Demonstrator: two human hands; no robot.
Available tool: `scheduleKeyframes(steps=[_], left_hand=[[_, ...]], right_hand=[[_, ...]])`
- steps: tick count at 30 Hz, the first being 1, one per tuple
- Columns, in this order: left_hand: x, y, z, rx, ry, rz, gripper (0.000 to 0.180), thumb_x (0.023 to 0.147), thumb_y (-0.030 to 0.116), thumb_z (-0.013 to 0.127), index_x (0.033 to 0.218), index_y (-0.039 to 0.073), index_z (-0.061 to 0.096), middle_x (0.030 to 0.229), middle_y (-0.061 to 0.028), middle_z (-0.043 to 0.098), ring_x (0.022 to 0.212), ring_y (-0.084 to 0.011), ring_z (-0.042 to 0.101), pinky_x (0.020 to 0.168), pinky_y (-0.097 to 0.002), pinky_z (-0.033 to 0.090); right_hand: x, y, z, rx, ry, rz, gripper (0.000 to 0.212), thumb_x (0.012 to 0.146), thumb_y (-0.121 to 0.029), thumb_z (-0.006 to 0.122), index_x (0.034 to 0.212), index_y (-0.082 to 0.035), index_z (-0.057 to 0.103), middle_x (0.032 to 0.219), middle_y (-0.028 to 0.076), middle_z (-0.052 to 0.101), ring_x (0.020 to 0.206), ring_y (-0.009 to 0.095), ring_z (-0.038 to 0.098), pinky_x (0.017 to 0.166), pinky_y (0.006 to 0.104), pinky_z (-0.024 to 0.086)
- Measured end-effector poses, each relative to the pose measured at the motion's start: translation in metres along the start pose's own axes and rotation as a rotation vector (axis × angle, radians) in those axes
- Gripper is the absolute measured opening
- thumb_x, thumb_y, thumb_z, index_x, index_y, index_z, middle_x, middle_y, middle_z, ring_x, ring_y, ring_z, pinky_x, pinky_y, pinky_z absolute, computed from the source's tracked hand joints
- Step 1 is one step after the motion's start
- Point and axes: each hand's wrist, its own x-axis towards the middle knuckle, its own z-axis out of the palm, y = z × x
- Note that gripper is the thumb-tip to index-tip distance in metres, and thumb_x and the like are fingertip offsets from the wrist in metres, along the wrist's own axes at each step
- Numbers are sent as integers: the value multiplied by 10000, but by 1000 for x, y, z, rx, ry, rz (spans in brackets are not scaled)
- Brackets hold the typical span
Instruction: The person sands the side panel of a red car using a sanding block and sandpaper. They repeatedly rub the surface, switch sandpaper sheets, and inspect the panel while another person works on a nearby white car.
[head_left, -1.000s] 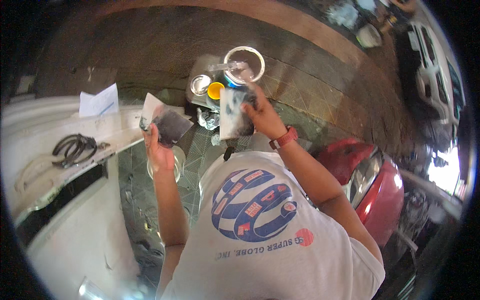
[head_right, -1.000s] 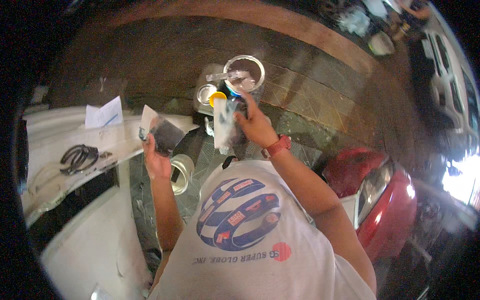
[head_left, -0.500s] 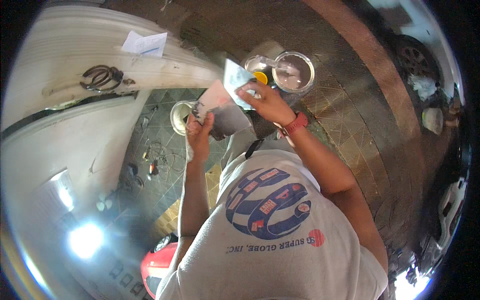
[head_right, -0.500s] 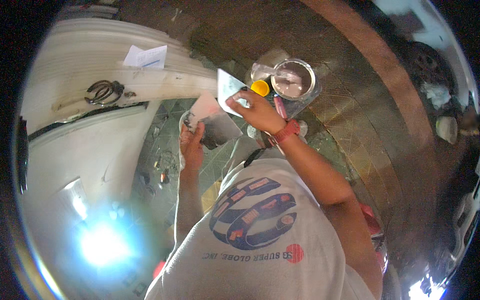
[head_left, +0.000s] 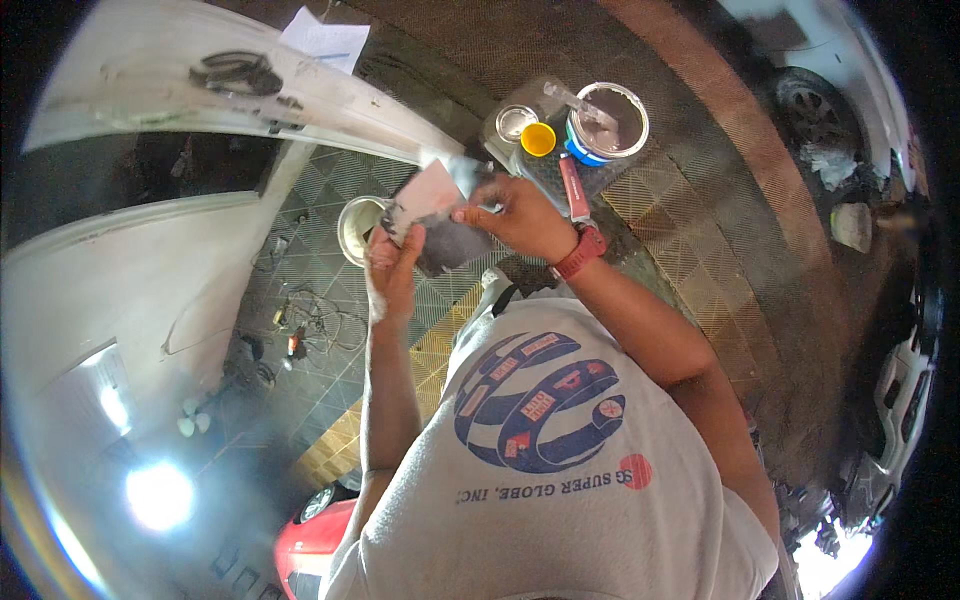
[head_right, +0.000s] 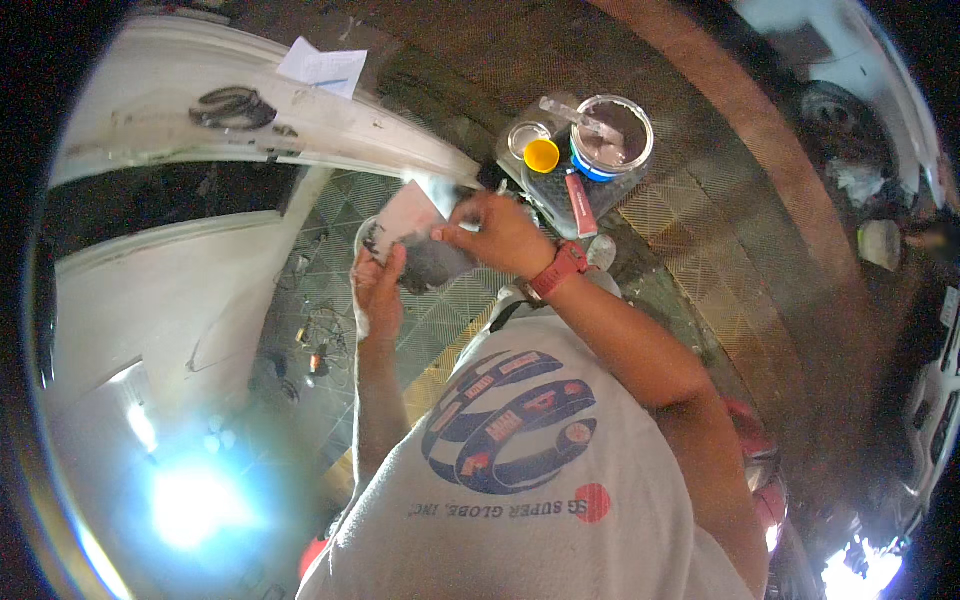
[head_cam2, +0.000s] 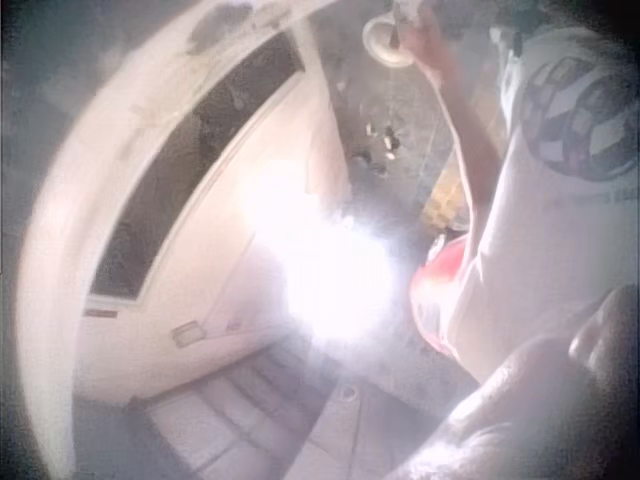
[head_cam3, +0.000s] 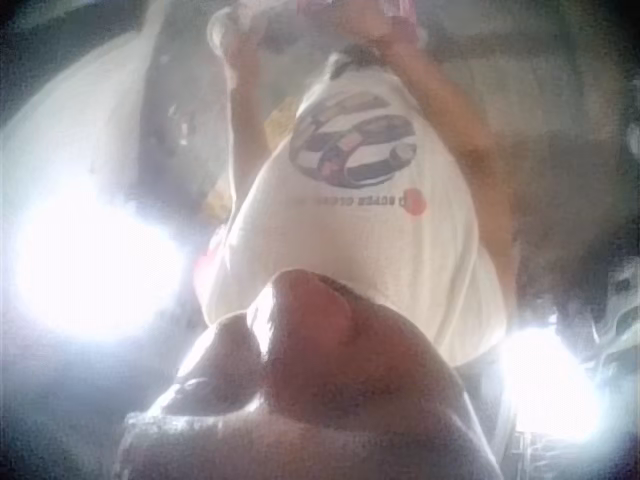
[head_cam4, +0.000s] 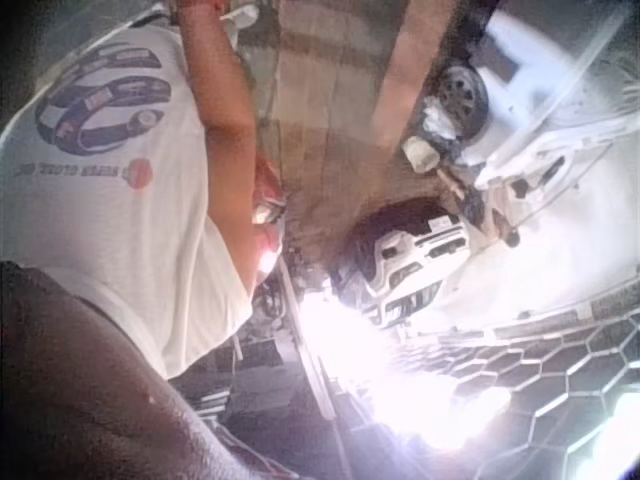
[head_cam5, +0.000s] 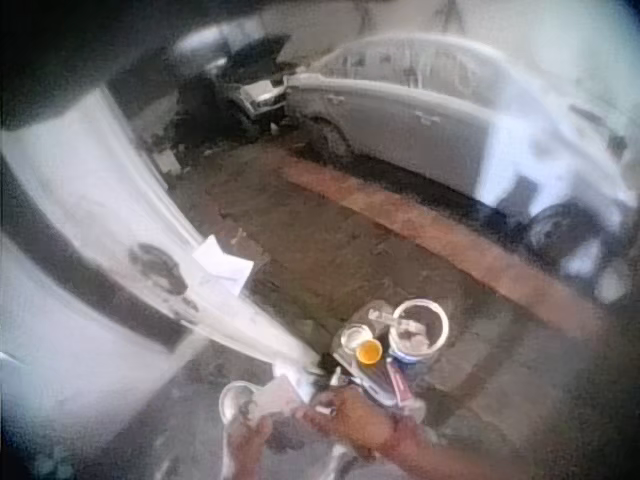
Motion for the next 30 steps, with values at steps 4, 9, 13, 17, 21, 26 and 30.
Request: scheduleKeyframes(steps=[4,9,13,17,21,26,30], left_hand=[[-1,-3,-60,-523,519,167,598,1000,187,712,1500,37,422,1423,-158,572,1272,-261,575,1124,-439,448],[-20,-48,-135,-77,419,156,533,1014,162,694,1509,157,498,1374,-91,601,1198,-180,590,1050,-363,467],[-22,-27,-121,-36,54,-36,351,1052,233,643,1318,6,676,1154,-49,704,1020,-105,612,904,-256,484],[-12,-8,-94,-28,-93,13,332,1046,314,652,1002,2,755,848,20,667,794,-66,520,724,-245,439],[-9,-19,-84,217,-185,100,354,1009,350,702,858,31,702,745,33,608,713,-97,462,651,-301,419],[-28,-61,-81,324,-198,85,319,992,336,720,1089,34,756,935,-31,748,875,-125,628,831,-320,511],[-5,-28,-60,-7,-108,111,408,932,384,778,1133,30,745,1018,-80,761,929,-178,688,848,-351,529]], right_hand=[[-25,4,38,-150,-113,57,344,913,-396,763,847,-60,796,770,174,722,758,308,712,738,409,529],[-39,-41,65,-305,317,-231,362,962,-301,730,1175,-8,714,963,126,755,770,220,688,734,381,530],[-52,-57,87,-67,214,28,475,959,-274,751,1319,12,632,1242,143,539,840,131,648,754,329,529],[-63,-77,107,-134,119,280,428,971,-209,746,1286,59,633,1645,198,269,956,42,620,757,243,524],[-64,-67,107,103,344,99,392,953,-223,767,1243,24,677,1147,60,617,831,61,592,724,260,503],[-52,-111,66,531,795,-31,195,967,-137,739,1131,-32,717,969,16,713,802,28,603,679,231,488],[-68,-88,51,-254,441,-91,286,959,-231,731,1145,-14,719,985,134,767,829,205,728,727,383,552]])
